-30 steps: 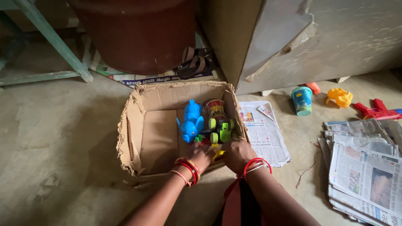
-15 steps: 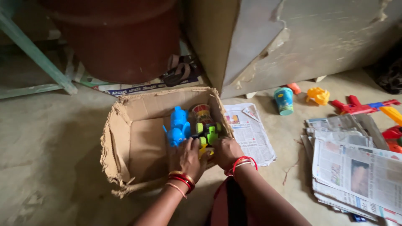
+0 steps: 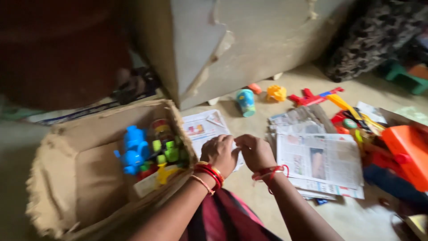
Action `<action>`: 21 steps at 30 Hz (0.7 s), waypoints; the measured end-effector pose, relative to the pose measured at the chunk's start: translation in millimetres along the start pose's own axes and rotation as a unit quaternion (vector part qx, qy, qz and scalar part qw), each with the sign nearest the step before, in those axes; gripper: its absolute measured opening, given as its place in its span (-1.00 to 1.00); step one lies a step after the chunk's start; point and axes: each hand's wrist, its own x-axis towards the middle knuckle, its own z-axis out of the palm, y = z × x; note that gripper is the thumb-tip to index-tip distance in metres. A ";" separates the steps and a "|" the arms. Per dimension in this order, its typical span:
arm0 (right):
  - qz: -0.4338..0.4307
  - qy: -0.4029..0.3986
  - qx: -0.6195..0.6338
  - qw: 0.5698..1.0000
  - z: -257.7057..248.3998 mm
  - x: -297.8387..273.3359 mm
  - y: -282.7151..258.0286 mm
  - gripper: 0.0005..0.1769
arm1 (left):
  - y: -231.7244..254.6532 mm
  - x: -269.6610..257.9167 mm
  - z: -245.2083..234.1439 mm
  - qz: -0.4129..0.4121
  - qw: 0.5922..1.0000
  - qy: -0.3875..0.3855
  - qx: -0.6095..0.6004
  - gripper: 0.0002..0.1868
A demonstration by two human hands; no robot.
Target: The person sorts items on the floor, separating newspapers and plastic toys. They place newspapers into a cardboard box and move plastic toys into a basket.
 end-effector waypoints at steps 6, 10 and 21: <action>0.105 0.031 0.007 0.994 -78.2 -47.4 96.4 -0.75 | 77.6 28.6 93.9 0.020 0.990 -0.140 -0.015 -0.71; 0.167 0.059 -0.009 0.984 -118.3 -76.9 165.5 -0.74 | 123.9 42.1 161.9 0.016 0.974 -0.223 -0.032 -0.67; 0.518 0.373 0.419 0.646 -149.5 -134.1 349.1 -0.43 | 103.0 33.0 298.3 0.084 0.961 -0.261 -0.027 -0.44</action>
